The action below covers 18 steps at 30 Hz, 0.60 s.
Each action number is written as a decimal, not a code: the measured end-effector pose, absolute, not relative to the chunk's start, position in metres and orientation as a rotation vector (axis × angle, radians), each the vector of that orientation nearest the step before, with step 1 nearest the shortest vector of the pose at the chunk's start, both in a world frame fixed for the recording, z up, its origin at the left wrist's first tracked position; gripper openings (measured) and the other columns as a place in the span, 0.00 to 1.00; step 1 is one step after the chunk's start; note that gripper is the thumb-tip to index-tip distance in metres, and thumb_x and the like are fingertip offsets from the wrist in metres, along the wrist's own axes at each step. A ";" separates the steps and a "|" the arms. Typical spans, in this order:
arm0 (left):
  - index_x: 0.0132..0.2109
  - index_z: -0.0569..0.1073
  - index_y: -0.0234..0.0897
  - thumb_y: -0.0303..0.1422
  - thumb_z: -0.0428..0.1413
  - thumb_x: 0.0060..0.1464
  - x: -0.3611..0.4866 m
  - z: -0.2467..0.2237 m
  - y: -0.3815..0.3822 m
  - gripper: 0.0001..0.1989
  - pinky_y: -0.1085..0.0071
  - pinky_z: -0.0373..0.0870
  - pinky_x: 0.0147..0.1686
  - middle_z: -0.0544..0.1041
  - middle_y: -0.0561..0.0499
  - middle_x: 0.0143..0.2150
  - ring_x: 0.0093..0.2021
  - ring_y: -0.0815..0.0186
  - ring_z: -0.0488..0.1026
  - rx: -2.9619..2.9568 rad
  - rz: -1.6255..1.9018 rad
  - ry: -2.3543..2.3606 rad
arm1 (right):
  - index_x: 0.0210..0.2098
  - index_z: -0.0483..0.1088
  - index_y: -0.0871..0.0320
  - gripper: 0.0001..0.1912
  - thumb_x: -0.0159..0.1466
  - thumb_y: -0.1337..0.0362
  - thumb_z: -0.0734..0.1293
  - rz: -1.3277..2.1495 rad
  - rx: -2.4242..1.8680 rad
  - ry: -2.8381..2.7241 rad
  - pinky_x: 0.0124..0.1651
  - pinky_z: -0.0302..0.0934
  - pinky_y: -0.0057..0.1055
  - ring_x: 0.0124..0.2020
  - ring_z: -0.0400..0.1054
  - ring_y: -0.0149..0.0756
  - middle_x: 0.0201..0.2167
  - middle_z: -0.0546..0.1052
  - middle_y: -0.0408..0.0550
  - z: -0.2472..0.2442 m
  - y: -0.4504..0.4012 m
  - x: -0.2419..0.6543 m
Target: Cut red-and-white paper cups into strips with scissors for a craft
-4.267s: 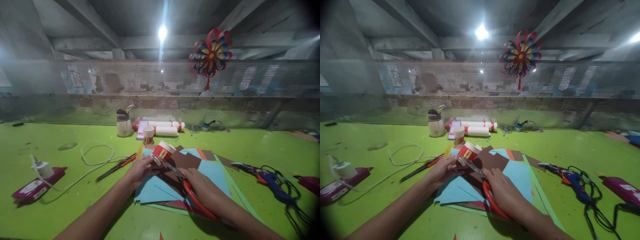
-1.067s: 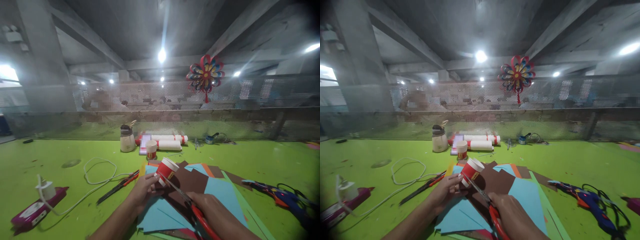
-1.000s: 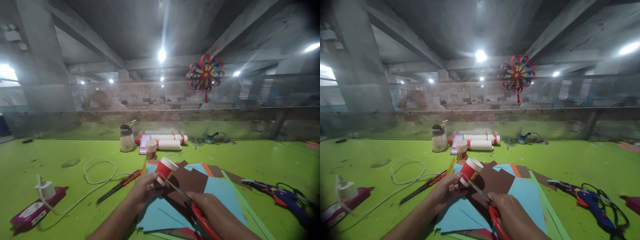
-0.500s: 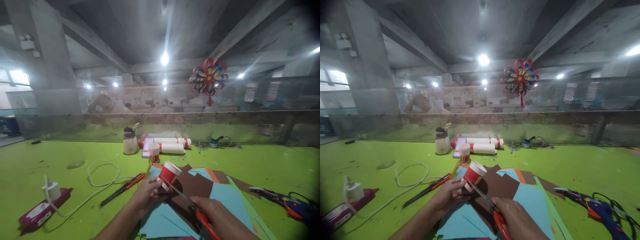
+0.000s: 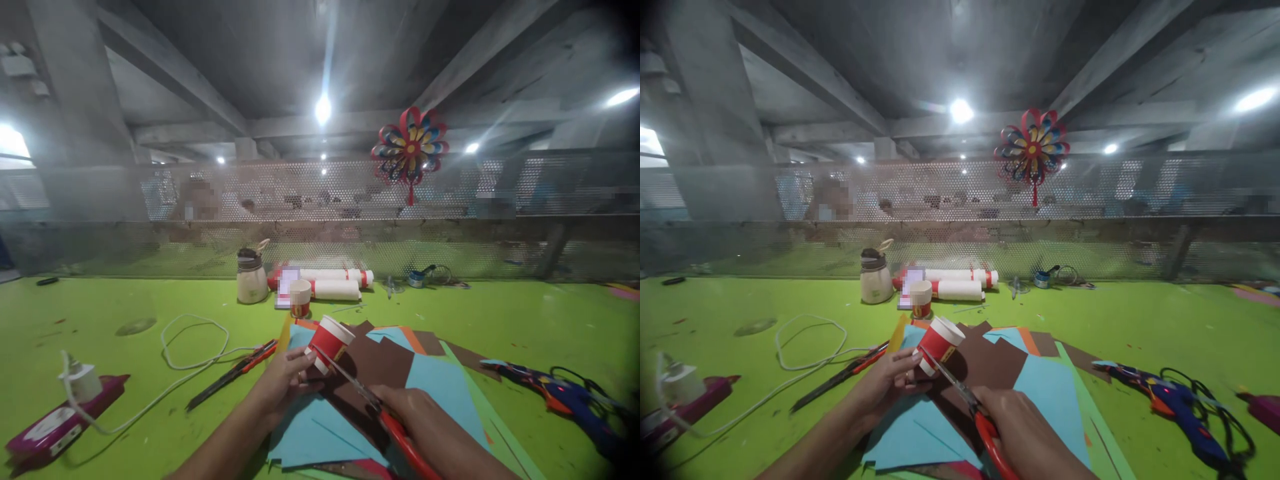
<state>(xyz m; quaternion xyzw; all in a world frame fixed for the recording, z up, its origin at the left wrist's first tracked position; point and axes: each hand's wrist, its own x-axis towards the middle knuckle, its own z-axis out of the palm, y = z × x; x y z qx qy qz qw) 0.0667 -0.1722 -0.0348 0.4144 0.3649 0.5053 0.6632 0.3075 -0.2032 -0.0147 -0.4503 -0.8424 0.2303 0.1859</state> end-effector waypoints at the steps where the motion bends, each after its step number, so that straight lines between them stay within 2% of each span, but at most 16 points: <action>1: 0.43 0.76 0.29 0.36 0.61 0.50 0.067 -0.035 -0.172 0.16 0.63 0.70 0.42 0.80 0.36 0.42 0.39 0.58 0.77 0.937 1.138 0.826 | 0.31 0.70 0.55 0.06 0.60 0.66 0.61 0.649 -1.269 -2.373 0.32 0.55 0.27 0.31 0.69 0.36 0.28 0.78 0.41 -0.015 -0.204 0.308; 10: 0.43 0.75 0.31 0.34 0.60 0.50 0.066 -0.034 -0.172 0.14 0.62 0.72 0.41 0.80 0.39 0.40 0.37 0.60 0.77 0.905 1.152 0.833 | 0.31 0.70 0.55 0.09 0.62 0.67 0.58 0.654 -1.258 -2.382 0.32 0.55 0.27 0.30 0.69 0.36 0.29 0.78 0.42 -0.017 -0.203 0.311; 14: 0.41 0.76 0.31 0.34 0.60 0.51 0.064 -0.035 -0.170 0.12 0.60 0.71 0.44 0.79 0.40 0.40 0.38 0.60 0.76 0.867 1.135 0.820 | 0.29 0.68 0.55 0.07 0.61 0.67 0.60 0.614 -1.294 -2.405 0.32 0.54 0.27 0.29 0.69 0.36 0.27 0.77 0.42 -0.016 -0.203 0.311; 18: 0.41 0.76 0.31 0.33 0.61 0.49 0.061 -0.037 -0.168 0.12 0.58 0.70 0.46 0.79 0.40 0.41 0.40 0.59 0.76 0.852 1.126 0.818 | 0.31 0.69 0.55 0.07 0.61 0.67 0.59 0.600 -1.298 -2.437 0.33 0.54 0.27 0.30 0.68 0.36 0.28 0.76 0.43 -0.012 -0.202 0.311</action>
